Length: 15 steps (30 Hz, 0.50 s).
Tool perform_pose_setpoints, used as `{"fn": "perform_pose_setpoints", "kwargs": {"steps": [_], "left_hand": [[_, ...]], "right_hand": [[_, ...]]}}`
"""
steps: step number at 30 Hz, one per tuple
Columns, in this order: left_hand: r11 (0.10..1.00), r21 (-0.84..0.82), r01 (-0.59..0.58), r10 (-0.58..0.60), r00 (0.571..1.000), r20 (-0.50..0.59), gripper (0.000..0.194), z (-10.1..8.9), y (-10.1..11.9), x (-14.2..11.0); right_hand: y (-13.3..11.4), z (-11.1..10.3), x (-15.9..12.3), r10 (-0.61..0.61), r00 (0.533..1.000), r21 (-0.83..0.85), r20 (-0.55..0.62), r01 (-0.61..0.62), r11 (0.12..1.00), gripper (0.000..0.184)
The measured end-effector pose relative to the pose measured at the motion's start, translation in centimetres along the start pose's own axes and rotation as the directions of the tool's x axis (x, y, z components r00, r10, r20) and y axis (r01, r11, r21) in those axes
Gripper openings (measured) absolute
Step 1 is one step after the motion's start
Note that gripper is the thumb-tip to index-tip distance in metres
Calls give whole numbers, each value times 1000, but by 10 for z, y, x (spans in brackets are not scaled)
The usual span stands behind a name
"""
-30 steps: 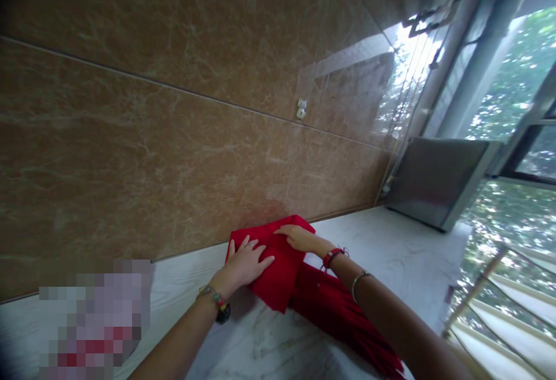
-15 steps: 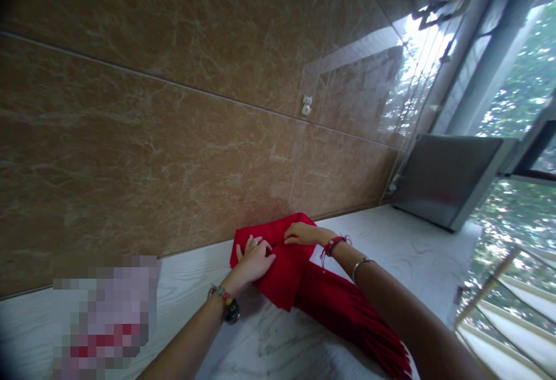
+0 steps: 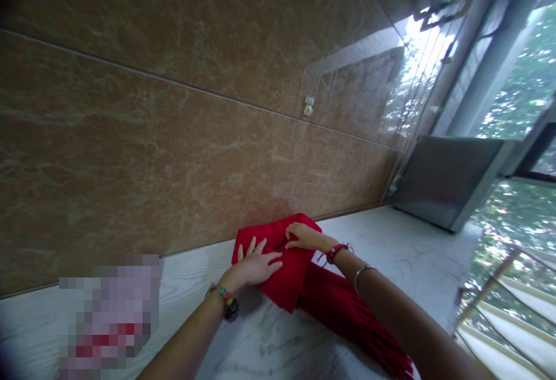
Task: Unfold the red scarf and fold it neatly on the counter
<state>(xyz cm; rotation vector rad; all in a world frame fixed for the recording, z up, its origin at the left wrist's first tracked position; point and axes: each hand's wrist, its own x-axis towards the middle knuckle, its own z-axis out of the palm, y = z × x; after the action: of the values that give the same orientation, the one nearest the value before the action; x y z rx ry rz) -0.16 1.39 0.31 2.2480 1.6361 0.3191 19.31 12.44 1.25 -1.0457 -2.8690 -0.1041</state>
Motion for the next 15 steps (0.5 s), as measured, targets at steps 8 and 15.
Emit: {"fn": "perform_pose_setpoints", "kwargs": {"steps": [8,15], "left_hand": [[999,19,-35,35,999,19,50,3,-5,0],[1000,11,-25,25,999,32,48,-3,-2,-3]], "right_hand": [[-2,2,-4,23,990,48,-138,-16,999,34],[-12,27,-9,207,978,28,-22,-207,978,51]]}}
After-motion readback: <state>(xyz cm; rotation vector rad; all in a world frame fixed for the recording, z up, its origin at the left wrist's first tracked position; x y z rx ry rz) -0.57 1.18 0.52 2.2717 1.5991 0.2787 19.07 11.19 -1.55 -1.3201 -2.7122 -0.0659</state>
